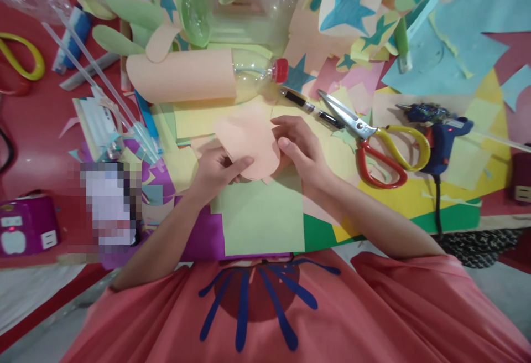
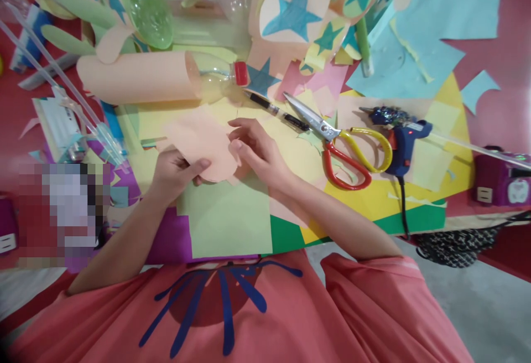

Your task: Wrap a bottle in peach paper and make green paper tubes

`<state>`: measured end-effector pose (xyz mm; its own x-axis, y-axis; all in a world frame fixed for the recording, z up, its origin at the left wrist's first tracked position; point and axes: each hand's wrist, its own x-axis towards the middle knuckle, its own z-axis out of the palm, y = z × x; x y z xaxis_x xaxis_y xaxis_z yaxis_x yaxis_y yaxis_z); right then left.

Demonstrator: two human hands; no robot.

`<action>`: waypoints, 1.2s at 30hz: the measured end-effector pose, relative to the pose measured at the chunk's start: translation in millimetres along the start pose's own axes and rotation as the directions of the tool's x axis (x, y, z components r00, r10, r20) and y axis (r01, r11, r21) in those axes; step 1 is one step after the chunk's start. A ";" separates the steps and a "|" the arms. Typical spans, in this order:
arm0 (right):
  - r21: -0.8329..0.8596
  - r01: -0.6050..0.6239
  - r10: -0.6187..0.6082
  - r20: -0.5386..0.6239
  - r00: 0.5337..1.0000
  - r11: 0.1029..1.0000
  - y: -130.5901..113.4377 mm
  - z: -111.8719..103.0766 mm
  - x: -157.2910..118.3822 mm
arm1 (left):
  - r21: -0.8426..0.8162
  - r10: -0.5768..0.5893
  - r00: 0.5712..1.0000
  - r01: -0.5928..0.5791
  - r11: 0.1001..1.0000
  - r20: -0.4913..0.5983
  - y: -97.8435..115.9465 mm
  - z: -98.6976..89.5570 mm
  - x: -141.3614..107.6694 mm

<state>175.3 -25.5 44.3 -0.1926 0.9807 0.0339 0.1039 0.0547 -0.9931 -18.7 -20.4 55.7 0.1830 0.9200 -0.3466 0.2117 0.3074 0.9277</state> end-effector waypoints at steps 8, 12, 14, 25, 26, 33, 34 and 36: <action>0.135 -0.069 0.081 -0.089 0.993 0.988 9.1 -2.6 9.1 | -0.073 -0.132 0.981 0.143 0.987 0.146 7.0 4.9 9.3; 0.026 0.051 -0.049 -0.092 0.995 0.998 11.3 -6.8 8.8 | 0.032 -0.119 0.978 0.115 0.993 0.172 5.5 6.7 11.9; -0.039 0.096 -0.100 -0.105 0.989 0.995 10.9 -8.3 7.0 | 0.081 -0.117 0.979 0.105 0.991 0.169 1.9 6.3 10.6; -0.133 0.172 -0.178 -0.035 0.983 0.976 10.1 -14.3 4.7 | 0.274 0.125 0.978 -0.167 0.947 0.165 -8.8 0.9 7.6; -0.107 0.185 -0.189 -0.029 0.982 0.977 9.8 -14.7 5.3 | 0.295 0.133 0.976 -0.180 0.938 0.172 -9.1 0.8 7.7; 0.021 0.221 -0.221 -0.017 0.975 0.975 13.3 -15.8 9.3 | 0.306 0.281 0.956 -0.292 0.906 0.078 -14.0 1.8 9.1; 0.032 0.198 -0.197 -0.026 0.980 0.980 14.1 -15.3 9.6 | 0.270 0.302 0.951 -0.307 0.913 0.060 -13.6 1.8 9.8; 0.069 0.138 -0.133 -0.076 0.988 0.988 15.5 -13.4 9.8 | 0.179 0.342 0.938 -0.345 0.921 0.049 -11.9 1.7 11.1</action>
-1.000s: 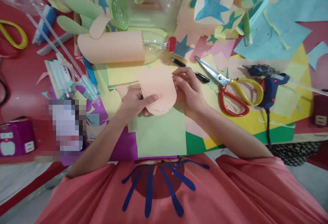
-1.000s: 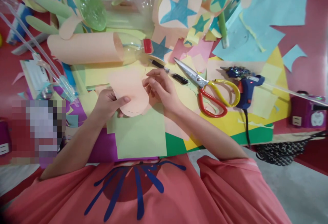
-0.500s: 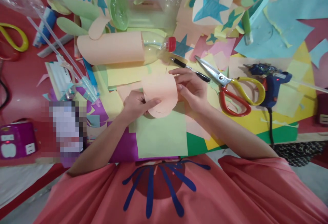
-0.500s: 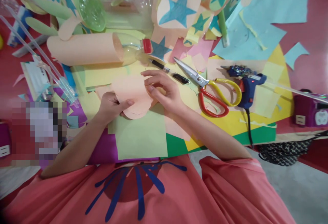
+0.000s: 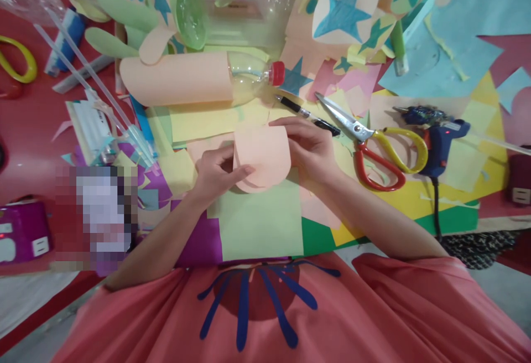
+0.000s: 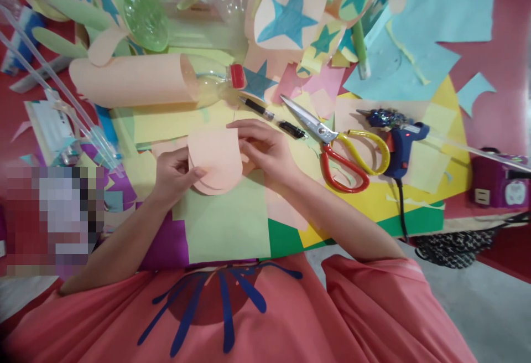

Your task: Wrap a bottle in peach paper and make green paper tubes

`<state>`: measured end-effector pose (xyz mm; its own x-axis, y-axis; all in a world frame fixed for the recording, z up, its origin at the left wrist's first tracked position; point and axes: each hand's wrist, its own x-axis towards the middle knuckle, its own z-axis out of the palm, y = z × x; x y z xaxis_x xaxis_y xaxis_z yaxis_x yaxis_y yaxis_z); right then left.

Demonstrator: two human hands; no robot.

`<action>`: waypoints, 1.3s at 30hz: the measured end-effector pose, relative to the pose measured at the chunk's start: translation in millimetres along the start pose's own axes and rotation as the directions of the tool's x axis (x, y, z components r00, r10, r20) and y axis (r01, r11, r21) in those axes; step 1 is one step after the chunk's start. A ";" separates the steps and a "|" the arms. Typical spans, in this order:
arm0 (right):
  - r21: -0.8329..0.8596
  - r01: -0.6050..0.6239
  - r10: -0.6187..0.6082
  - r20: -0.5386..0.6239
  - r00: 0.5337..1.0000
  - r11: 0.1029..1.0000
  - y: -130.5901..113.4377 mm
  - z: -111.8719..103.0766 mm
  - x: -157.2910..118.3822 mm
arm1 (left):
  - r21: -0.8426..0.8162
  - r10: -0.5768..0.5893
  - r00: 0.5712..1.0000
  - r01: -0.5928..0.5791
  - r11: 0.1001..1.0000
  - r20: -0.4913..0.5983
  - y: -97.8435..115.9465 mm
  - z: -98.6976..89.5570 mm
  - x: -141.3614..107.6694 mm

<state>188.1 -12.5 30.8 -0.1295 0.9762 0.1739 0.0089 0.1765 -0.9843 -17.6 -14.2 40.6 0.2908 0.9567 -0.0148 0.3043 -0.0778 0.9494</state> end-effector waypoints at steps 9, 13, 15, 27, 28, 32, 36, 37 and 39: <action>0.144 -0.259 0.281 -0.168 0.945 0.955 -6.8 8.9 1.3 | -0.153 0.052 0.991 -0.071 0.986 -0.125 -6.4 2.6 1.6; 0.158 -0.312 0.331 -0.111 0.937 0.937 -9.4 7.9 1.3 | -0.090 0.109 0.982 -0.124 0.988 -0.154 -9.0 3.2 1.7; 0.161 -0.311 0.325 -0.071 0.943 0.937 -8.6 6.8 0.5 | -0.095 0.123 0.977 -0.141 0.985 -0.175 -10.4 3.0 2.5; 0.201 -0.194 0.196 0.010 0.981 0.960 -7.9 1.4 -0.6 | -0.091 0.207 0.967 -0.221 0.971 -0.146 -11.1 2.9 -0.4; 0.180 -0.174 0.171 0.032 0.985 0.968 -7.7 0.5 0.1 | -0.079 0.217 0.965 -0.230 0.970 -0.147 -10.2 2.4 -0.9; 0.110 -0.147 0.135 0.110 0.985 0.983 -8.1 -0.7 2.1 | -0.078 0.229 0.962 -0.242 0.967 -0.147 -8.4 1.5 -2.3; 0.111 -0.169 0.153 0.142 0.978 0.979 -6.8 -0.3 1.5 | -0.082 0.207 0.970 -0.218 0.972 -0.129 -7.1 3.0 -5.5; 0.108 -0.158 0.142 0.139 0.980 0.982 -6.1 -0.5 1.2 | -0.089 0.192 0.974 -0.203 0.975 -0.122 -6.6 3.5 -6.5; 0.081 -0.124 0.113 0.127 0.985 0.989 -5.0 -1.4 0.8 | -0.113 0.164 0.983 -0.173 0.978 -0.089 -5.5 4.1 -8.2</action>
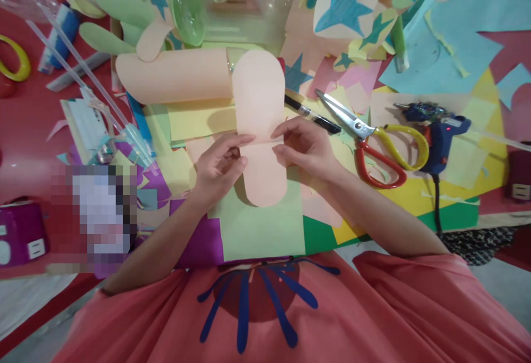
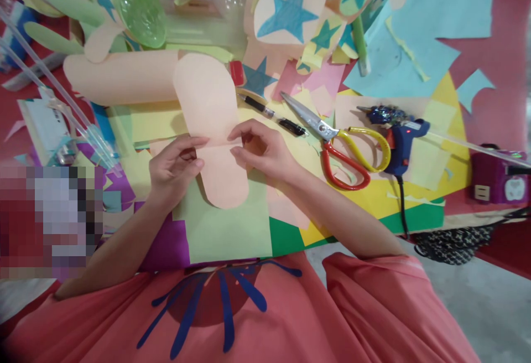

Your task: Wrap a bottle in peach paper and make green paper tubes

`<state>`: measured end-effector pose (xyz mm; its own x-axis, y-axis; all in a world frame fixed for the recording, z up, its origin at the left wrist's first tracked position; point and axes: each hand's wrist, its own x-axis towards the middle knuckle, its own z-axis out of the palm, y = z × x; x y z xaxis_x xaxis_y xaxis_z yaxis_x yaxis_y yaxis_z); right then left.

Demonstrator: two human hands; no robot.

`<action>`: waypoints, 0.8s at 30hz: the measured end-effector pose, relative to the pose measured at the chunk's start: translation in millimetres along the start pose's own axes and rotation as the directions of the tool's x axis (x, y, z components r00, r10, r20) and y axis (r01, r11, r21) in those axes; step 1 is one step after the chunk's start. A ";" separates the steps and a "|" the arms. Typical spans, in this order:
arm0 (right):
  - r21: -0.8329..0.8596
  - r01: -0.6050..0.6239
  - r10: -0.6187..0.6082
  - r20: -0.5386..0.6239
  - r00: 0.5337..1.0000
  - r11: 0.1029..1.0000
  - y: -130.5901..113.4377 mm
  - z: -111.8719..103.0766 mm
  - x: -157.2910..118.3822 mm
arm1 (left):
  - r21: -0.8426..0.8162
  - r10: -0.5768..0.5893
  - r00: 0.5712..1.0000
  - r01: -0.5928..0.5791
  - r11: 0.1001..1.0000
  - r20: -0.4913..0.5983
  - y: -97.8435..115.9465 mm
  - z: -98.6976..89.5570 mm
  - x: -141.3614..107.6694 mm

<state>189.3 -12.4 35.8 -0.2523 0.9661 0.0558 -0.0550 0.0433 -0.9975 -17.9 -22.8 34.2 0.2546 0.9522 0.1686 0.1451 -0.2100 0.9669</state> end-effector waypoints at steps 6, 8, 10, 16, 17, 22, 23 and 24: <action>-0.159 0.064 -0.064 0.007 0.998 0.985 -3.6 -0.7 -1.4 | 0.025 -0.035 0.994 0.033 0.999 0.102 0.7 -0.5 0.1; -0.149 0.065 -0.063 0.014 0.998 0.987 -5.5 0.4 -1.8 | 0.037 -0.056 0.993 0.052 0.998 0.103 0.5 -0.4 1.0; -0.126 0.053 -0.054 -0.006 0.999 0.991 -6.1 1.2 -2.3 | 0.040 -0.075 0.992 0.071 0.997 0.099 0.6 0.1 1.8; -0.136 0.043 -0.084 -0.311 0.947 0.990 -0.8 0.7 -2.0 | 0.023 -0.074 0.994 0.072 0.997 0.085 1.1 2.2 3.0; -0.134 0.068 -0.111 -0.347 0.931 0.989 -1.1 0.7 -1.5 | 0.023 -0.066 0.994 0.064 0.998 0.084 0.6 2.4 3.0; -0.244 0.171 -0.265 -0.426 0.865 0.954 -22.0 -6.6 -4.1 | 0.020 -0.028 0.996 0.026 0.999 0.084 -3.3 2.5 2.3; -0.326 0.174 -0.309 -0.427 0.850 0.929 -29.0 -11.5 -7.1 | 0.021 -0.021 0.996 0.020 1.000 0.083 -3.7 2.3 2.3; -0.420 0.145 -0.332 -0.415 0.847 0.896 -35.9 -17.8 -11.3 | 0.027 -0.017 0.996 0.014 1.000 0.085 -4.0 2.2 2.3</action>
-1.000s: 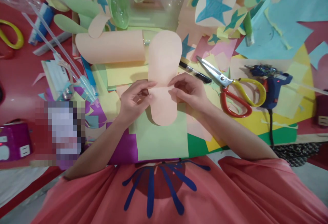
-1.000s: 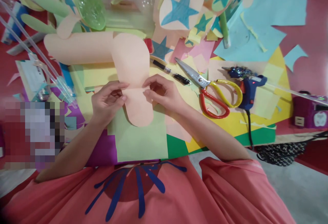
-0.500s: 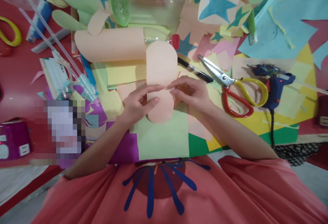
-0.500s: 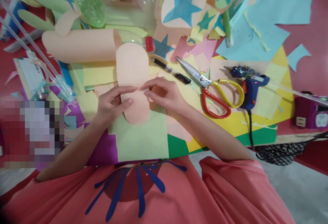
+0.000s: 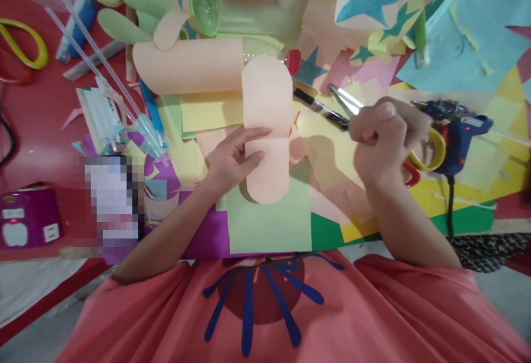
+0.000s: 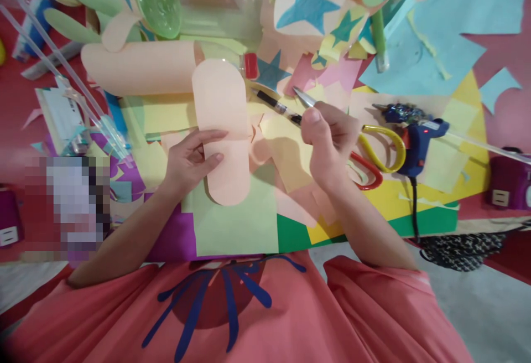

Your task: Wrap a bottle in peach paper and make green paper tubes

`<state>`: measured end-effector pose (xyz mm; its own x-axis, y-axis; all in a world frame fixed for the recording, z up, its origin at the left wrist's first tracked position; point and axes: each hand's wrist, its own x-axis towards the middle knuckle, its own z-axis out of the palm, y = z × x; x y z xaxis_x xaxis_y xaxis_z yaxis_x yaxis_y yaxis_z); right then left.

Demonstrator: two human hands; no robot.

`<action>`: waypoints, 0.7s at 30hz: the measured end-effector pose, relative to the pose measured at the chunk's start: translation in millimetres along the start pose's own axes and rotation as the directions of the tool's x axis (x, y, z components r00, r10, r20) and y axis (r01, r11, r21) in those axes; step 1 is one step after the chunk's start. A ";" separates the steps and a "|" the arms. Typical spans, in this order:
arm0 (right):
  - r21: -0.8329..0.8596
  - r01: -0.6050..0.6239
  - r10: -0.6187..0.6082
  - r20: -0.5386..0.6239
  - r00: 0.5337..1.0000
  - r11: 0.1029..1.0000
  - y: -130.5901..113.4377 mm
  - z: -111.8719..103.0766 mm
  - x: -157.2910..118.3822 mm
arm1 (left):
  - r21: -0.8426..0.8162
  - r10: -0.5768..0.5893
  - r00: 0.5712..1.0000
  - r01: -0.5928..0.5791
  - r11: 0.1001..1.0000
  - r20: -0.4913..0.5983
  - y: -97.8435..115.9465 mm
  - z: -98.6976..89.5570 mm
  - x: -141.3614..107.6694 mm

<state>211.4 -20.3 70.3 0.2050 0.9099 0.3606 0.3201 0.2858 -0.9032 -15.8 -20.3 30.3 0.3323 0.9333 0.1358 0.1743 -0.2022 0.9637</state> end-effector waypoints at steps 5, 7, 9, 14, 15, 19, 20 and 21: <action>-0.573 -0.058 0.205 0.195 0.959 0.817 -3.5 -65.9 -0.7 | 0.043 -0.022 1.000 0.022 0.999 -0.008 0.2 -0.2 -0.4; -0.808 0.032 0.238 0.210 0.948 0.589 0.5 -94.4 -3.8 | 0.040 -0.033 0.999 0.033 0.999 -0.012 0.4 0.0 -0.9; -0.909 0.070 0.325 0.218 0.920 0.411 4.3 -118.6 -8.0 | 0.029 -0.042 0.999 0.042 0.999 -0.012 0.7 0.1 -1.3; -0.947 0.154 0.492 0.280 0.824 0.281 12.0 -143.3 -21.3 | -0.015 -0.059 0.998 0.059 0.998 -0.009 1.5 0.2 -1.1; -0.947 0.158 0.481 0.280 0.831 0.279 13.6 -142.2 -23.6 | -0.025 -0.056 0.998 0.056 0.998 -0.008 1.7 0.2 -0.9; -0.910 0.178 0.411 0.335 0.848 0.376 17.7 -129.0 -26.2 | -0.026 -0.051 0.999 0.050 0.998 -0.018 2.6 0.6 -0.3; -0.894 0.183 0.400 0.356 0.845 0.409 17.9 -125.2 -25.1 | -0.019 -0.051 0.998 0.051 0.999 -0.025 2.7 0.7 -0.1; -0.883 0.188 0.395 0.371 0.840 0.430 17.9 -121.7 -23.5 | -0.013 -0.051 0.998 0.051 0.999 -0.037 2.8 0.9 -0.1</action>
<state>324.9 -73.2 74.0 -0.0444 0.9891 -0.1405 0.9930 0.0283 -0.1150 -14.6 -21.1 32.7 0.2889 0.9527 0.0948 0.1788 -0.1510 0.9722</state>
